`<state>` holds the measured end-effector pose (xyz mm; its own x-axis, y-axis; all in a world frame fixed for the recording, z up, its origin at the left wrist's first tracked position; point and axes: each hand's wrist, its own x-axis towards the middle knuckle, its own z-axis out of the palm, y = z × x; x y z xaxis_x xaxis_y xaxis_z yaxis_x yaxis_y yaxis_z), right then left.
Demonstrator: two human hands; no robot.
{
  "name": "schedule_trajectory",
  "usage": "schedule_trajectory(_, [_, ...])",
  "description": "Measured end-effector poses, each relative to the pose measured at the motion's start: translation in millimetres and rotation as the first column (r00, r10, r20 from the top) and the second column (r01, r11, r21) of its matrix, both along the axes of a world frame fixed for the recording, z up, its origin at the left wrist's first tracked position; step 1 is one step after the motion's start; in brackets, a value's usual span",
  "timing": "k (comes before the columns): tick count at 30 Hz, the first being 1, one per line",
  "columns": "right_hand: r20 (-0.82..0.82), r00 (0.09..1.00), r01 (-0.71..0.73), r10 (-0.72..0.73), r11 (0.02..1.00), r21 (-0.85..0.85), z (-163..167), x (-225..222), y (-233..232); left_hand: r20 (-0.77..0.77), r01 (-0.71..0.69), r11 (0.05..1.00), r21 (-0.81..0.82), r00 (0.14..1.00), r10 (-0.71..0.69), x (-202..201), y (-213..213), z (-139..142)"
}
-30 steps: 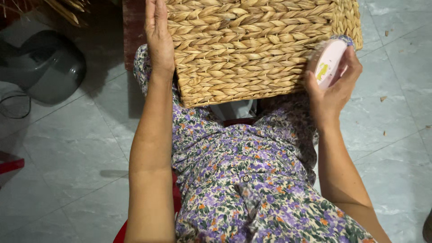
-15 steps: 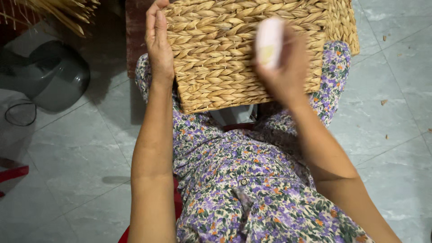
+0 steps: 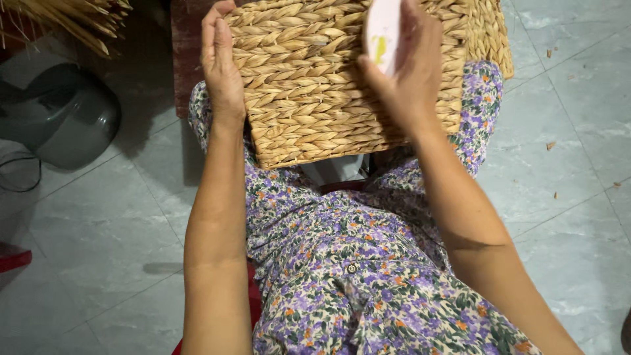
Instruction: The person sits cross-legged on a red chair and uses a pink brush to repeatedly rub the surface of a rectangular woven basket. The basket is held on the lap and rotated to access different sides while brushing continues.
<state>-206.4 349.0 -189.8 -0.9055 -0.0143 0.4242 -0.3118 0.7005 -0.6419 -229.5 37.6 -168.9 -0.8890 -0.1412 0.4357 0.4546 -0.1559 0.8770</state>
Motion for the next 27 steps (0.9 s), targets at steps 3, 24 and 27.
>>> schedule_trajectory(3, [-0.085, 0.994, -0.099, 0.075, 0.937, -0.336, 4, -9, 31, 0.022, 0.013, 1.000, 0.018, 1.000, -0.013, 1, -2, -2])
schedule_trajectory(24, [-0.184, 0.968, -0.237, 0.169, 0.856, -0.460, 24, -24, 12, 0.023, 0.012, 1.000, 0.014, 1.000, -0.012, -3, -7, -9])
schedule_trajectory(27, [-0.115, 0.992, 0.026, -0.057, 0.967, -0.254, 24, -22, 24, 0.035, -0.006, 0.997, 0.071, 0.999, 0.004, -10, -11, -17])
